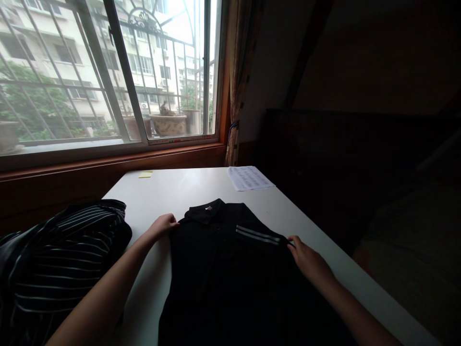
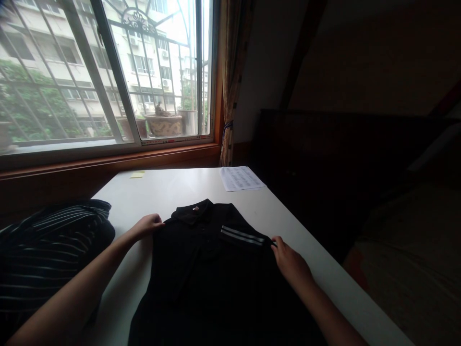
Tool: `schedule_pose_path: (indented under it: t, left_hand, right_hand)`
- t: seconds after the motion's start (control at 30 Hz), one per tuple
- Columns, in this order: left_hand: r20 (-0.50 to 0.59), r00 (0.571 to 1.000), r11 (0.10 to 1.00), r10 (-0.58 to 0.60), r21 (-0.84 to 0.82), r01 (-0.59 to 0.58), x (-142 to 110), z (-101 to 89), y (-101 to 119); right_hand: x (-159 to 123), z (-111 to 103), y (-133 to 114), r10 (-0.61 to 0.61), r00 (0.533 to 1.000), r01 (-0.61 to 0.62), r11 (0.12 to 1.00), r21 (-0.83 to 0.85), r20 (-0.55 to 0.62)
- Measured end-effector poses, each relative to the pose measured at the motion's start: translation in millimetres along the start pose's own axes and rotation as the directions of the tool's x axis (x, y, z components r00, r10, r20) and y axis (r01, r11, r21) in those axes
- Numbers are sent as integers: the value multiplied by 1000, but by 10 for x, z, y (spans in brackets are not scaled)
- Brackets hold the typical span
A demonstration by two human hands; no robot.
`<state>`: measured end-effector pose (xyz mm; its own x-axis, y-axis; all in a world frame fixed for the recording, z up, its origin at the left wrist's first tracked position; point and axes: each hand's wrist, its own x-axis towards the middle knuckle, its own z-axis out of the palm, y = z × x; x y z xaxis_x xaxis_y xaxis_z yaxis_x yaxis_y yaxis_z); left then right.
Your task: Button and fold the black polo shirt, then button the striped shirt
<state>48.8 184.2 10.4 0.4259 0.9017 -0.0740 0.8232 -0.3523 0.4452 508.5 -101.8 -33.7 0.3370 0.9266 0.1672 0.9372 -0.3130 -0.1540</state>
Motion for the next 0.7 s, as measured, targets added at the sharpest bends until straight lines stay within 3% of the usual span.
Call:
schedule_pose_path:
  t: [0.3, 0.57, 0.7]
  left_hand:
    - [-118, 985, 990, 125, 84, -116, -464, -17, -235]
    - [-146, 988, 985, -53, 157, 76, -748, -233, -681]
    - [-189, 977, 971, -96, 197, 134, -903, -251, -695]
  right_hand:
    - [342, 13, -153, -55, 998, 55, 998, -19, 16]
    - [883, 107, -618, -166, 985, 166, 986, 2, 38]
    - [1077, 148, -853, -204, 978, 203, 979, 37, 35]
